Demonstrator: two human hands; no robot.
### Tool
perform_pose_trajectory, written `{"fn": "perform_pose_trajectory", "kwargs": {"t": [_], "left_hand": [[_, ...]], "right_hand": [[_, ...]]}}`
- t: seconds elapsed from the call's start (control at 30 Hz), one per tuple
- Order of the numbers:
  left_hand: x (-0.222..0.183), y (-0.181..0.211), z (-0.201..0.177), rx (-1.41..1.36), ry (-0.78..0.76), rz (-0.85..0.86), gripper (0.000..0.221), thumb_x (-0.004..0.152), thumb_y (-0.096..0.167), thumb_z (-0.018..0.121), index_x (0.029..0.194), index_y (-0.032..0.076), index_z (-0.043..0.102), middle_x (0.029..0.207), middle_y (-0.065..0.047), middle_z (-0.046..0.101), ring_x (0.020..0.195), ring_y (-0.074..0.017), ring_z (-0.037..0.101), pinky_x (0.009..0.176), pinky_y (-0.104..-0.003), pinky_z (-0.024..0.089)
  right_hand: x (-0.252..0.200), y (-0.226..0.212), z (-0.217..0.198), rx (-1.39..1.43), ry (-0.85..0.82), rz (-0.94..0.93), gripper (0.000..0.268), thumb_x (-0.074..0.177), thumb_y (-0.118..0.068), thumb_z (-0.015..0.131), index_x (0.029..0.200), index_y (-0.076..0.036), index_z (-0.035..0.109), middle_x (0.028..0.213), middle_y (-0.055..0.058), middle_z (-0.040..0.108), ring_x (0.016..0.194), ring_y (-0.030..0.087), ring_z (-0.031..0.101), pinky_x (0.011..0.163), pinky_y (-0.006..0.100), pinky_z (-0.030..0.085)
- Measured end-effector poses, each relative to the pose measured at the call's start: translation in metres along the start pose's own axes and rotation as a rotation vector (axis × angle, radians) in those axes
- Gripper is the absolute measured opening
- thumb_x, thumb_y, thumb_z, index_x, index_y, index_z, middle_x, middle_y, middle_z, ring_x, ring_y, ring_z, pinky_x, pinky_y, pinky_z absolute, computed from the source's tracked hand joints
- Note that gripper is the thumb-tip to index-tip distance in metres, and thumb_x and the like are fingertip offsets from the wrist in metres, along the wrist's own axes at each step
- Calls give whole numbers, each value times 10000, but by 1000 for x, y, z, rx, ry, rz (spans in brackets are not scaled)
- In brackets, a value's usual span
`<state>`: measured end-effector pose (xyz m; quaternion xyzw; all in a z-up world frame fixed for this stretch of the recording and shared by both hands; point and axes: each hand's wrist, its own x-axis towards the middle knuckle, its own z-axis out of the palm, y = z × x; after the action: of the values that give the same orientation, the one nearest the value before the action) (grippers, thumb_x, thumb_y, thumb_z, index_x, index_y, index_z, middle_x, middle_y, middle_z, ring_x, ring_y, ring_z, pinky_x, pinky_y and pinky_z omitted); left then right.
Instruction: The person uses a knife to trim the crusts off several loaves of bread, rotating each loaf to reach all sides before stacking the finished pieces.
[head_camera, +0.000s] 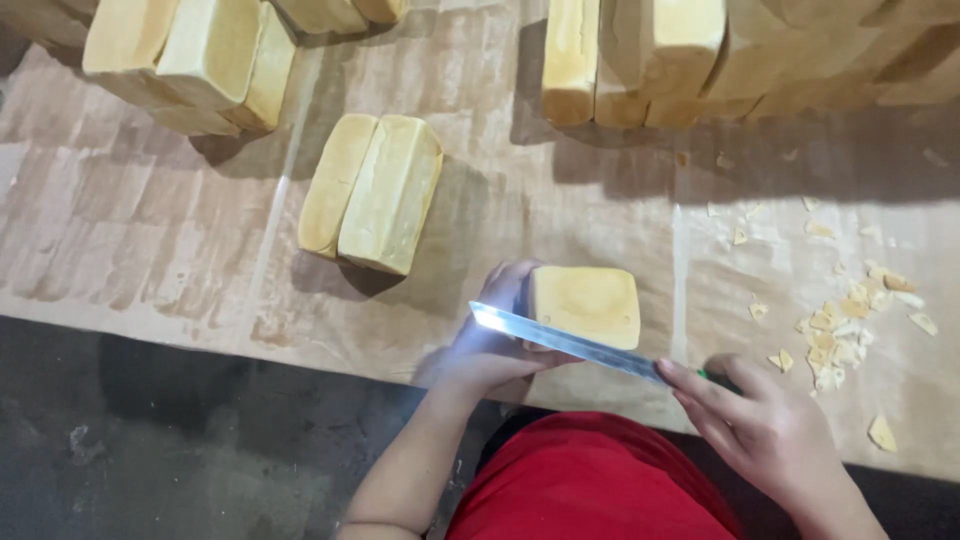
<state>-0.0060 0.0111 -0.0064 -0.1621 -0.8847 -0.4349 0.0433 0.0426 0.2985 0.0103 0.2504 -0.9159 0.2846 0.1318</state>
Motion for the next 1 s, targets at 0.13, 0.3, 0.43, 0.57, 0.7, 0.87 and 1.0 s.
{"fn": "perform_pose_trajectory", "kwargs": {"t": [0.13, 0.3, 0.43, 0.57, 0.7, 0.87, 1.0], "left_hand": [[-14, -21, 8, 21, 73, -16, 1008, 591, 466, 981, 1376, 71, 487, 1315, -129, 546, 1271, -341, 550, 1072, -437, 484], [-24, -33, 16, 31, 177, 17, 1153, 542, 487, 989, 1423, 13, 416, 1387, -195, 493, 1302, -386, 511, 1080, -453, 459], [-31, -36, 7, -107, 124, -18, 1041, 609, 464, 995, 1420, 64, 479, 1381, -145, 555, 1308, -329, 580, 1121, -421, 508], [-31, -33, 8, -279, 109, 67, 1005, 620, 414, 999, 1408, 67, 480, 1442, -152, 515, 1346, -318, 564, 1142, -427, 499], [-34, -34, 5, -254, 114, 69, 1025, 620, 426, 999, 1421, 72, 465, 1438, -122, 516, 1353, -289, 557, 1146, -417, 501], [-35, -24, -7, -296, 76, -37, 1010, 613, 444, 989, 1411, 75, 491, 1358, -122, 553, 1282, -300, 600, 1102, -418, 527], [-21, -9, -9, 51, 53, -55, 1001, 591, 536, 971, 1375, 107, 519, 1307, -125, 593, 1251, -313, 582, 1071, -443, 479]], "right_hand": [[6, -3, 6, 13, -17, -17, 437, 764, -137, 804, 1181, -261, 756, 822, 80, 656, 644, 238, 631, 553, 384, 506], [-9, 29, 14, -68, 21, -1, 429, 783, -127, 799, 1195, -235, 745, 880, 75, 682, 692, 240, 637, 583, 396, 508], [-29, 52, 15, -46, 79, 222, 395, 917, -109, 758, 1295, -222, 734, 946, 60, 661, 669, 173, 622, 590, 323, 510], [4, 30, 39, -11, 4, 131, 422, 829, -149, 790, 1238, -246, 759, 852, 56, 656, 665, 216, 611, 595, 366, 505], [-12, 43, 37, -31, -68, 234, 424, 815, -166, 792, 1219, -291, 761, 852, 48, 675, 616, 206, 618, 580, 361, 508], [-89, 132, 45, -120, 36, 450, 344, 997, -199, 742, 1336, -253, 725, 977, 84, 705, 770, 193, 679, 691, 296, 535], [-105, 157, 71, 22, 162, 489, 364, 1099, -192, 657, 1457, -134, 623, 1057, 103, 669, 935, 171, 641, 826, 297, 504]]}}
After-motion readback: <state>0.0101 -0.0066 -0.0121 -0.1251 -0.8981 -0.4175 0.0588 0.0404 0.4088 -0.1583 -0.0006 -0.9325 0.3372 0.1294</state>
